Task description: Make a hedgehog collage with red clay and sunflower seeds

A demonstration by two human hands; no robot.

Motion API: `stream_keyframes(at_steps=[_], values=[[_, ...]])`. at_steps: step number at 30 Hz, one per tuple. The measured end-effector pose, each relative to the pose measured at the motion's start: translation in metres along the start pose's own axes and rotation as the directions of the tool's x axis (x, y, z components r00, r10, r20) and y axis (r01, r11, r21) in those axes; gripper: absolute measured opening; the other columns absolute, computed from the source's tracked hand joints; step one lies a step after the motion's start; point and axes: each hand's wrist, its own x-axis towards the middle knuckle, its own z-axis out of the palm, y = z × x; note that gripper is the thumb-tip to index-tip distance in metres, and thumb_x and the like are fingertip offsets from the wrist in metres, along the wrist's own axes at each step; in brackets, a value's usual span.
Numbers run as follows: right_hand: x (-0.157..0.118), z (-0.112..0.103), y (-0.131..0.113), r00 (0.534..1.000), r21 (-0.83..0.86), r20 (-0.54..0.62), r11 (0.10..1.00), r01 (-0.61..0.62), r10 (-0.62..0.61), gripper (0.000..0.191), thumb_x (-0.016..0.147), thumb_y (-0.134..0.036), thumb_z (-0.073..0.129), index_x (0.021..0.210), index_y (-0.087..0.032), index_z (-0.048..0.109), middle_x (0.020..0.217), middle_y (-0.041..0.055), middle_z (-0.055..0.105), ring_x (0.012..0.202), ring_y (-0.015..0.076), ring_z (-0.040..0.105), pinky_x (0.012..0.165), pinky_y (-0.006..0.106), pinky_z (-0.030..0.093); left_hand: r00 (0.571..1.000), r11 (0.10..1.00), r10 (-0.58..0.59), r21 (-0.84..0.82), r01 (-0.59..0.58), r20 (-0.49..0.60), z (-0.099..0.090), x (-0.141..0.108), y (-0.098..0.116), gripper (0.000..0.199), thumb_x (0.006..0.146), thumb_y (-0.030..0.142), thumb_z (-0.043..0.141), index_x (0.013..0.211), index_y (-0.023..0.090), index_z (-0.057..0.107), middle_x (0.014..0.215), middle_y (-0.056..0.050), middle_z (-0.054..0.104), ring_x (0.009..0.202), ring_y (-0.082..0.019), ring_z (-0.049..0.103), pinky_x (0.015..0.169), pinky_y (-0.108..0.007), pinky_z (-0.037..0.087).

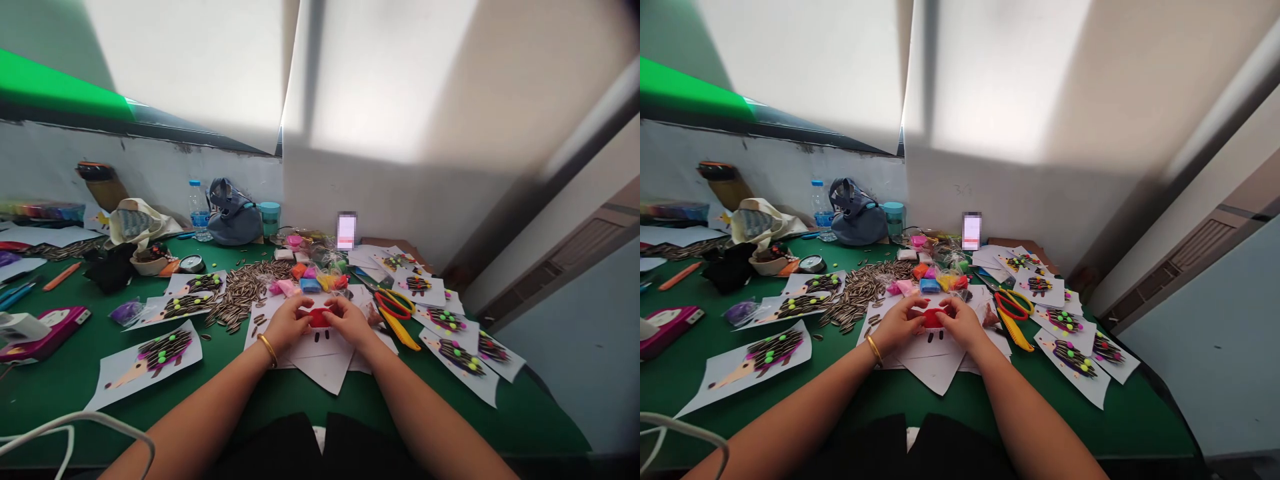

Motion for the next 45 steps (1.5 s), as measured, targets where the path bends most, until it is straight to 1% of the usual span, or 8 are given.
stream_keyframes(at_steps=[7,10,15,23,28,34,39,45], values=[[0.001,0.001,0.005,0.999,-0.186,0.009,0.982,0.038,-0.037,0.025,0.08,-0.026,0.057,0.101,-0.022,0.07,0.101,0.004,0.071,0.091,0.0213,0.063,0.081,0.034,0.048,0.98,0.925,0.197,0.335,-0.18,-0.017,-0.011,-0.002,0.001,0.03,0.077,0.017,0.06,0.106,0.022,0.068,0.103,-0.008,0.068,0.079,-0.02,0.066,0.073,-0.033,0.053],[-0.001,0.002,0.005,1.0,-0.27,0.02,0.963,0.02,-0.015,0.026,0.082,-0.027,0.055,0.104,-0.022,0.07,0.101,0.003,0.071,0.088,0.0196,0.064,0.078,0.031,0.048,0.985,0.873,0.175,0.461,-0.157,0.004,-0.016,-0.005,0.004,0.028,0.078,0.017,0.057,0.105,0.021,0.068,0.101,-0.007,0.068,0.083,-0.02,0.064,0.075,-0.032,0.051],[-0.007,0.003,-0.003,1.0,-0.474,0.023,0.88,0.028,-0.019,0.026,0.087,-0.028,0.051,0.105,-0.024,0.069,0.104,0.0033,0.071,0.095,0.0194,0.063,0.081,0.028,0.045,0.986,0.779,0.127,0.605,-0.168,0.111,-0.018,-0.012,0.008,0.037,0.072,0.025,0.07,0.109,0.02,0.064,0.103,-0.006,0.065,0.088,-0.02,0.062,0.078,-0.032,0.051],[-0.006,0.004,-0.008,0.998,-0.542,0.048,0.839,0.048,-0.026,0.026,0.09,-0.027,0.049,0.106,-0.023,0.07,0.106,0.0047,0.07,0.101,0.0194,0.061,0.088,0.028,0.042,0.954,0.66,0.151,0.692,-0.293,0.26,-0.016,-0.019,0.016,0.043,0.071,0.022,0.074,0.113,0.021,0.066,0.119,-0.008,0.059,0.109,-0.025,0.058,0.1,-0.038,0.044],[-0.007,0.003,-0.006,0.995,-0.534,0.077,0.839,0.101,-0.07,0.031,0.091,-0.021,0.045,0.111,-0.02,0.069,0.106,0.0069,0.067,0.102,0.018,0.059,0.091,0.028,0.042,0.93,0.609,0.171,0.707,-0.359,0.325,-0.017,-0.019,0.012,0.045,0.071,0.027,0.076,0.115,0.02,0.066,0.12,-0.01,0.058,0.111,-0.027,0.056,0.102,-0.04,0.042],[-0.008,-0.002,-0.005,0.999,-0.468,0.033,0.882,0.05,-0.039,0.042,0.083,-0.015,0.048,0.123,-0.019,0.062,0.114,0.0072,0.066,0.104,0.019,0.06,0.092,0.03,0.044,0.929,0.589,0.168,0.722,-0.364,0.331,-0.017,-0.02,0.012,0.043,0.072,0.03,0.075,0.114,0.023,0.067,0.119,-0.009,0.058,0.11,-0.027,0.056,0.101,-0.04,0.042],[-0.007,-0.009,-0.001,0.999,-0.425,0.014,0.904,0.038,-0.036,0.034,0.082,-0.016,0.051,0.114,-0.02,0.066,0.105,0.0054,0.069,0.096,0.0184,0.062,0.087,0.03,0.047,0.928,0.593,0.173,0.718,-0.365,0.329,-0.017,-0.019,0.011,0.043,0.072,0.032,0.075,0.113,0.023,0.067,0.118,-0.009,0.058,0.111,-0.027,0.055,0.102,-0.04,0.042],[-0.006,-0.013,0.002,0.999,-0.514,0.035,0.857,0.023,-0.006,0.029,0.085,-0.022,0.054,0.109,-0.023,0.069,0.105,0.0039,0.069,0.096,0.0185,0.062,0.086,0.029,0.046,0.93,0.603,0.178,0.712,-0.361,0.322,-0.018,-0.019,0.008,0.044,0.071,0.032,0.075,0.114,0.023,0.067,0.12,-0.009,0.058,0.112,-0.027,0.055,0.103,-0.04,0.042]])
